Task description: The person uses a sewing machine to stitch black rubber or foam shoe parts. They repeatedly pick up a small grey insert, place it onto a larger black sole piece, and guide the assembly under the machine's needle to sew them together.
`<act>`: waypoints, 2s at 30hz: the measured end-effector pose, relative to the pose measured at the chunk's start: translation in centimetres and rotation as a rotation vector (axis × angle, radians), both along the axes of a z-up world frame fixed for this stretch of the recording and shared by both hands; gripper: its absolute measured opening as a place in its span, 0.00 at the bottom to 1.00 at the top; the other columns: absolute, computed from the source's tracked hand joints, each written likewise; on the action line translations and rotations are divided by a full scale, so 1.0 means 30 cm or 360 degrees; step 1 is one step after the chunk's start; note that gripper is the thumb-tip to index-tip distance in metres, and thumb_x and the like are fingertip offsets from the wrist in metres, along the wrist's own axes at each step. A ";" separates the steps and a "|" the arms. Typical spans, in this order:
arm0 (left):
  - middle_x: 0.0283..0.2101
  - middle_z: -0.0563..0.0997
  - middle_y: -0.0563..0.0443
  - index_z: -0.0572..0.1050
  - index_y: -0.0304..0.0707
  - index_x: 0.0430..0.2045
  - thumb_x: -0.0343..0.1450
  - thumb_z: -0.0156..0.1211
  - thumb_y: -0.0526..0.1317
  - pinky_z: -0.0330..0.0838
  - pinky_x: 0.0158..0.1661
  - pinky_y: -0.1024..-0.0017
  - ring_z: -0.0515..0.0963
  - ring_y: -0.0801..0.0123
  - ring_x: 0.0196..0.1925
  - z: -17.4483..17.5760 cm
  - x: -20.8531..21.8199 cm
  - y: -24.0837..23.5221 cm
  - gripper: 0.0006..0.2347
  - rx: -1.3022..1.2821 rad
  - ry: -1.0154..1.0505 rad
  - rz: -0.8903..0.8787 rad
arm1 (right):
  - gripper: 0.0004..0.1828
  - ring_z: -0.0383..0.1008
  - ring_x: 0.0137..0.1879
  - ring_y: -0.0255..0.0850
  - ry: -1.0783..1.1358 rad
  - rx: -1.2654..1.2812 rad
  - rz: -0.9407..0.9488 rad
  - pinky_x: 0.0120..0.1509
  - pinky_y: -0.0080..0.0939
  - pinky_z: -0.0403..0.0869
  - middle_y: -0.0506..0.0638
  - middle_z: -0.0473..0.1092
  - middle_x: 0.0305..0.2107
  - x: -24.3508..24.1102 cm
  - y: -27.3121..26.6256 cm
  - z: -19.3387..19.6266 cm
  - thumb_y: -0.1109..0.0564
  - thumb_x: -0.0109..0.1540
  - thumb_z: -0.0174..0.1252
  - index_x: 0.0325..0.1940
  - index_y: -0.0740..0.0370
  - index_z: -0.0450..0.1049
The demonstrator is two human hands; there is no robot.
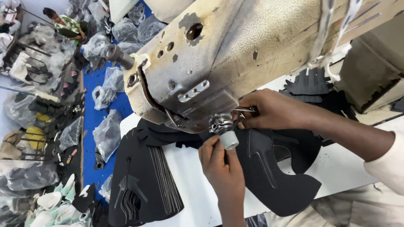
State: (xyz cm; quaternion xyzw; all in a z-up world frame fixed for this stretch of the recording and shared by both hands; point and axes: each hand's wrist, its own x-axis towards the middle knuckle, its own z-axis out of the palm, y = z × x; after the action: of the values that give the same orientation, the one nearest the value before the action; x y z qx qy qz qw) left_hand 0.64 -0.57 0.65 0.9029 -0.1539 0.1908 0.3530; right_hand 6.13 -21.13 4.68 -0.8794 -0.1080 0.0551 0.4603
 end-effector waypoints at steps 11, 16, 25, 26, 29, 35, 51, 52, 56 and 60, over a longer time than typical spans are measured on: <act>0.49 0.76 0.44 0.79 0.23 0.38 0.73 0.60 0.33 0.71 0.49 0.62 0.74 0.58 0.51 -0.017 -0.005 0.013 0.08 0.0006 -0.0026 -0.0028 | 0.16 0.73 0.27 0.37 0.0132 0.0046 0.0038 0.35 0.45 0.70 0.47 0.75 0.20 0.017 0.002 -0.018 0.52 0.56 0.70 0.47 0.54 0.83; 0.47 0.77 0.44 0.79 0.22 0.38 0.73 0.60 0.33 0.71 0.47 0.61 0.75 0.56 0.50 0.002 0.002 0.017 0.08 0.0047 -0.0091 -0.0046 | 0.13 0.72 0.28 0.36 0.0050 -0.0009 0.0072 0.35 0.45 0.71 0.49 0.76 0.21 0.034 -0.001 -0.051 0.54 0.55 0.70 0.39 0.63 0.81; 0.49 0.77 0.43 0.79 0.22 0.40 0.72 0.60 0.31 0.72 0.48 0.62 0.75 0.55 0.51 -0.013 0.003 0.016 0.08 -0.0007 -0.0084 -0.0055 | 0.14 0.73 0.28 0.38 0.0145 -0.0090 0.0028 0.34 0.46 0.70 0.51 0.78 0.22 0.037 0.006 -0.022 0.50 0.57 0.72 0.37 0.62 0.80; 0.49 0.77 0.43 0.79 0.22 0.40 0.72 0.60 0.31 0.72 0.48 0.62 0.75 0.55 0.51 -0.019 0.001 0.018 0.08 -0.0006 -0.0081 -0.0055 | 0.14 0.73 0.28 0.38 0.0148 -0.0089 0.0029 0.34 0.46 0.70 0.51 0.78 0.22 0.038 0.006 -0.027 0.50 0.57 0.72 0.37 0.62 0.80; 0.49 0.76 0.43 0.79 0.22 0.40 0.73 0.60 0.32 0.73 0.48 0.61 0.75 0.56 0.51 -0.033 -0.007 0.012 0.08 0.0040 -0.0080 -0.0056 | 0.14 0.75 0.28 0.37 0.0143 -0.0050 0.0040 0.34 0.46 0.71 0.49 0.79 0.23 0.039 0.001 -0.036 0.50 0.56 0.71 0.41 0.59 0.81; 0.50 0.76 0.41 0.82 0.32 0.37 0.72 0.62 0.36 0.71 0.51 0.59 0.73 0.51 0.52 -0.041 -0.041 -0.016 0.06 0.0453 -0.0449 0.0083 | 0.19 0.78 0.32 0.37 0.0120 -0.0013 0.0061 0.37 0.44 0.75 0.48 0.80 0.30 0.025 0.002 -0.017 0.56 0.53 0.71 0.49 0.54 0.82; 0.51 0.76 0.40 0.80 0.30 0.44 0.70 0.64 0.33 0.73 0.52 0.56 0.75 0.53 0.52 0.015 -0.055 0.016 0.10 0.0718 -0.0547 0.0077 | 0.19 0.79 0.37 0.47 0.0367 -0.0176 -0.0282 0.44 0.49 0.78 0.60 0.81 0.34 0.044 0.067 -0.100 0.44 0.63 0.64 0.53 0.56 0.77; 0.51 0.76 0.40 0.80 0.30 0.45 0.70 0.63 0.33 0.73 0.52 0.56 0.75 0.53 0.53 0.019 -0.057 0.022 0.11 0.0738 -0.0545 0.0082 | 0.20 0.77 0.36 0.48 0.0263 -0.0085 -0.0193 0.41 0.52 0.77 0.61 0.80 0.33 0.045 0.084 -0.126 0.46 0.61 0.68 0.49 0.62 0.76; 0.52 0.76 0.37 0.80 0.29 0.45 0.70 0.63 0.33 0.73 0.51 0.56 0.75 0.51 0.53 0.012 -0.059 0.049 0.11 0.0761 -0.0559 0.0094 | 0.21 0.81 0.36 0.41 -0.0018 0.0036 -0.0115 0.41 0.47 0.78 0.55 0.80 0.34 0.076 0.116 -0.194 0.54 0.56 0.66 0.52 0.61 0.74; 0.53 0.76 0.37 0.79 0.28 0.50 0.72 0.63 0.34 0.73 0.53 0.57 0.75 0.52 0.53 0.010 -0.060 0.053 0.13 0.0801 -0.0604 0.0117 | 0.20 0.79 0.45 0.38 -0.0376 0.0559 0.0093 0.47 0.44 0.77 0.55 0.79 0.42 0.076 0.096 -0.207 0.60 0.59 0.63 0.55 0.65 0.74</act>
State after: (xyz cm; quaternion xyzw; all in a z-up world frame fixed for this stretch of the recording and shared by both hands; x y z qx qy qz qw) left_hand -1.16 1.02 0.95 0.9151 -0.2266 0.3246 0.0762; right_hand 8.41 -18.24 -1.52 -0.7826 -0.1946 -0.0546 0.5888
